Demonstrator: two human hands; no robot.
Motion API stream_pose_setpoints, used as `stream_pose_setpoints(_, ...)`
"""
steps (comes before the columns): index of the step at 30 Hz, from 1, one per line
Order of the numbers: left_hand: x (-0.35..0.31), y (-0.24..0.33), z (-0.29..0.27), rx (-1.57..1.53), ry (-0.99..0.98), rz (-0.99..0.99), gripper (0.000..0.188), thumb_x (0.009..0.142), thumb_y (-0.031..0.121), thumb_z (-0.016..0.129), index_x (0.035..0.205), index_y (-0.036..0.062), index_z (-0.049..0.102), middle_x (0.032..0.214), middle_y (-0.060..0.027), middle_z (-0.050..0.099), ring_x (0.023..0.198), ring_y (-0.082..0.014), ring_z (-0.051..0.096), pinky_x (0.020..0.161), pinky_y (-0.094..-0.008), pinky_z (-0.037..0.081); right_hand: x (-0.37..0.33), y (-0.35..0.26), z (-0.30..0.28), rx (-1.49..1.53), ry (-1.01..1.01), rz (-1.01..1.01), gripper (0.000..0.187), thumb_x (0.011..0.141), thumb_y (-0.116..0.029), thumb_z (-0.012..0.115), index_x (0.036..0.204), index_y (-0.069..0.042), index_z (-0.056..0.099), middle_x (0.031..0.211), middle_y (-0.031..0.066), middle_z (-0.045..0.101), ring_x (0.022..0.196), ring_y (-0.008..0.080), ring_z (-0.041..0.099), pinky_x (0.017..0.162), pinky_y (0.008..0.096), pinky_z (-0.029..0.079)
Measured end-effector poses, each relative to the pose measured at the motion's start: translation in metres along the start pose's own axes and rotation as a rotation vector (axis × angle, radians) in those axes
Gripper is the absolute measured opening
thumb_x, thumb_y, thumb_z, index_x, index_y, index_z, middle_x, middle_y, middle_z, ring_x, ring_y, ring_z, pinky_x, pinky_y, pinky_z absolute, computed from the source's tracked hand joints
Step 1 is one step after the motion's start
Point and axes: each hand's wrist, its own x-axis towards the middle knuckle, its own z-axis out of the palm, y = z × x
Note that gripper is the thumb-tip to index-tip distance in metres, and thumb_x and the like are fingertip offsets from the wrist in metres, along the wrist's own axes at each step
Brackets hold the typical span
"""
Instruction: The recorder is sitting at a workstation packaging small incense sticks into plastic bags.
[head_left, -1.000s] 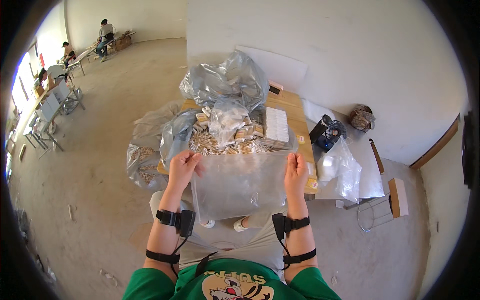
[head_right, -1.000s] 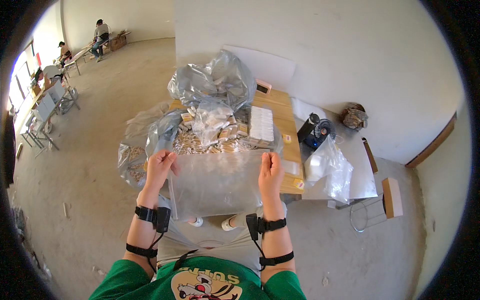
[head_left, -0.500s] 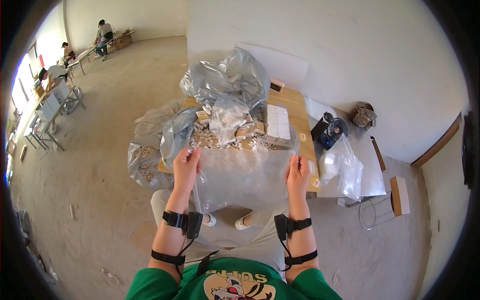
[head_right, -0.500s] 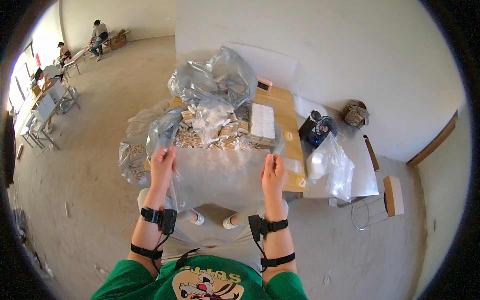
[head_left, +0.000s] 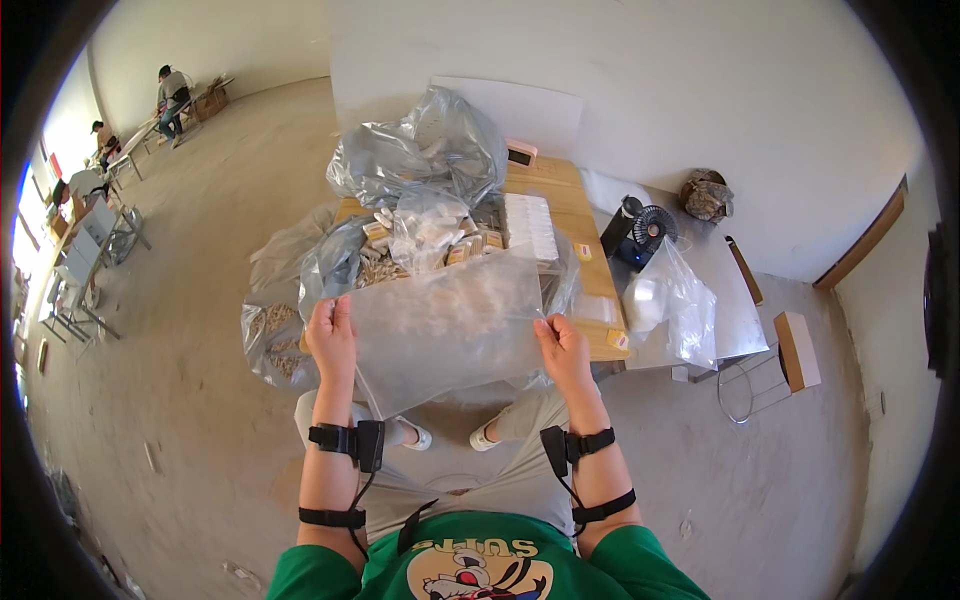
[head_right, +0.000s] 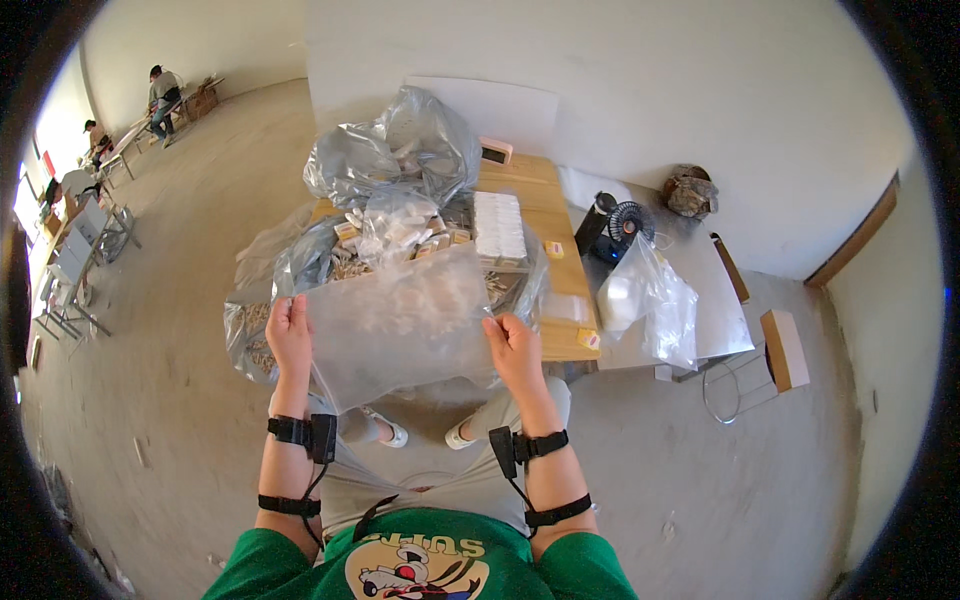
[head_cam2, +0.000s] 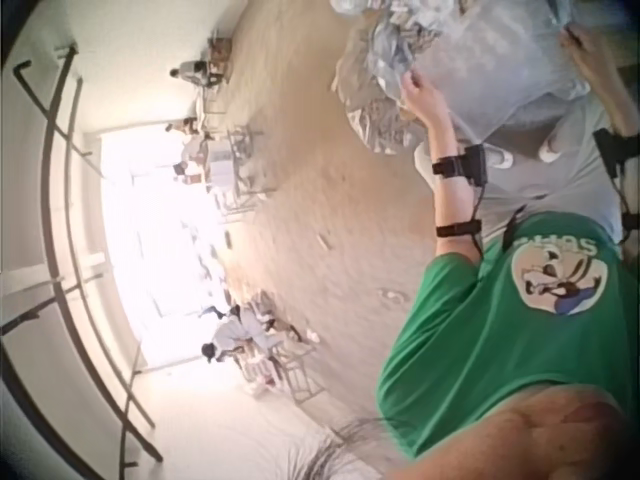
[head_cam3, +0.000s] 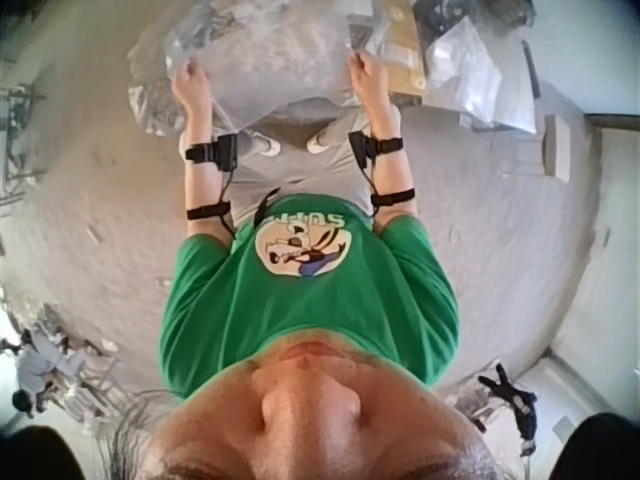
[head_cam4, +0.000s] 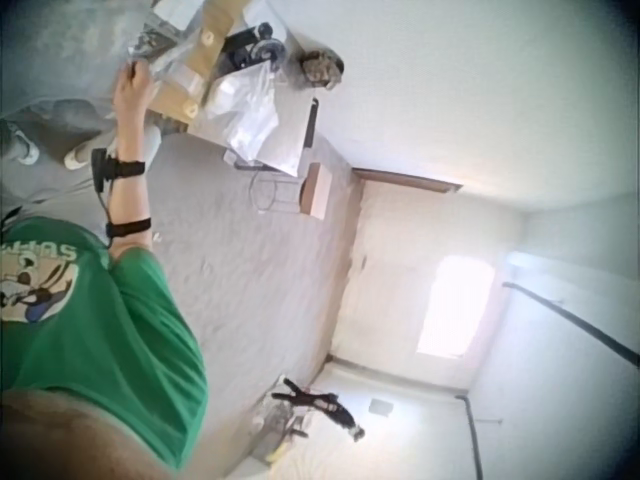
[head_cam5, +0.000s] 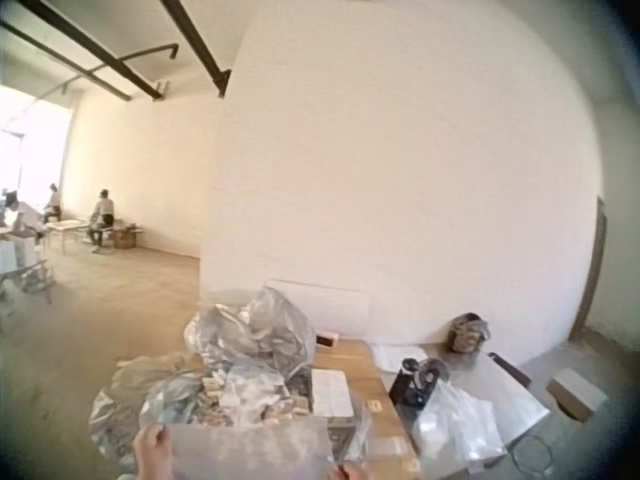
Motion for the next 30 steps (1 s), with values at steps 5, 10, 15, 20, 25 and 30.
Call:
stream_pose_setpoints(5,0.003,0.0,0.003,-0.045,-0.002,0.019,0.027,0.09,0.018,0.056,0.069,0.0033,0.05,0.046,0.0009,0.04,0.038,-0.0056,0.038,0.037,-0.0246,0.026,0.002,0.006,-0.004,0.018,0.016,-0.014,0.027,0.088,-0.024,0.059,0.074,-0.002,0.055,0.054,0.0045,0.044,0.051,0.0108,0.039,0.048,0.0277,0.035)
stream_pose_setpoints(10,0.004,-0.012,0.0,0.538,0.123,0.589,0.03,0.084,0.023,0.064,0.101,0.0004,0.053,0.08,-0.0073,0.061,0.075,-0.0189,0.06,0.067,-0.0331,0.048,-0.001,-0.002,-0.011,-0.024,-0.035,-0.073,0.025,0.087,-0.024,0.06,0.076,-0.002,0.056,0.055,0.0058,0.047,0.051,0.0122,0.041,0.049,0.0282,0.037)
stream_pose_setpoints(15,-0.022,0.039,0.025,0.114,-0.493,0.485,0.051,0.081,0.027,0.068,0.119,0.0003,0.049,0.098,-0.0092,0.063,0.093,-0.0197,0.058,0.081,-0.0331,0.045,-0.005,-0.028,-0.004,-0.061,-0.205,-0.205,0.016,0.083,-0.019,0.064,0.08,-0.004,0.058,0.059,0.0084,0.052,0.052,0.0166,0.047,0.051,0.0289,0.04)
stream_pose_setpoints(20,-0.032,0.032,0.027,-0.157,-0.85,-0.102,0.029,0.085,0.025,0.063,0.097,-0.0011,0.063,0.078,-0.0057,0.065,0.076,-0.0131,0.06,0.07,-0.0256,0.045,-0.01,-0.038,-0.001,-0.129,-0.335,-0.232,0.021,0.081,-0.026,0.065,0.076,-0.007,0.058,0.064,0.0132,0.056,0.058,0.0316,0.055,0.05,0.0357,0.042)
stream_pose_setpoints(25,-0.039,0.022,0.021,-0.188,-0.772,-0.067,0.029,0.09,0.023,0.057,0.074,-0.0003,0.062,0.066,-0.0037,0.062,0.062,-0.0093,0.057,0.06,-0.0236,0.043,-0.019,-0.031,-0.014,-0.183,-0.4,-0.211,0.027,0.081,-0.028,0.066,0.071,-0.005,0.055,0.061,0.014,0.053,0.056,0.0331,0.053,0.049,0.0373,0.04)
stream_pose_setpoints(30,-0.042,0.03,0.024,-0.207,-0.697,-0.005,0.03,0.09,0.023,0.056,0.071,0.0002,0.061,0.063,-0.0051,0.061,0.061,-0.0106,0.057,0.058,-0.0248,0.043,-0.017,-0.011,-0.026,-0.345,-0.273,-0.107,0.03,0.079,-0.029,0.067,0.071,-0.003,0.053,0.061,0.015,0.053,0.058,0.0334,0.053,0.051,0.0383,0.04)
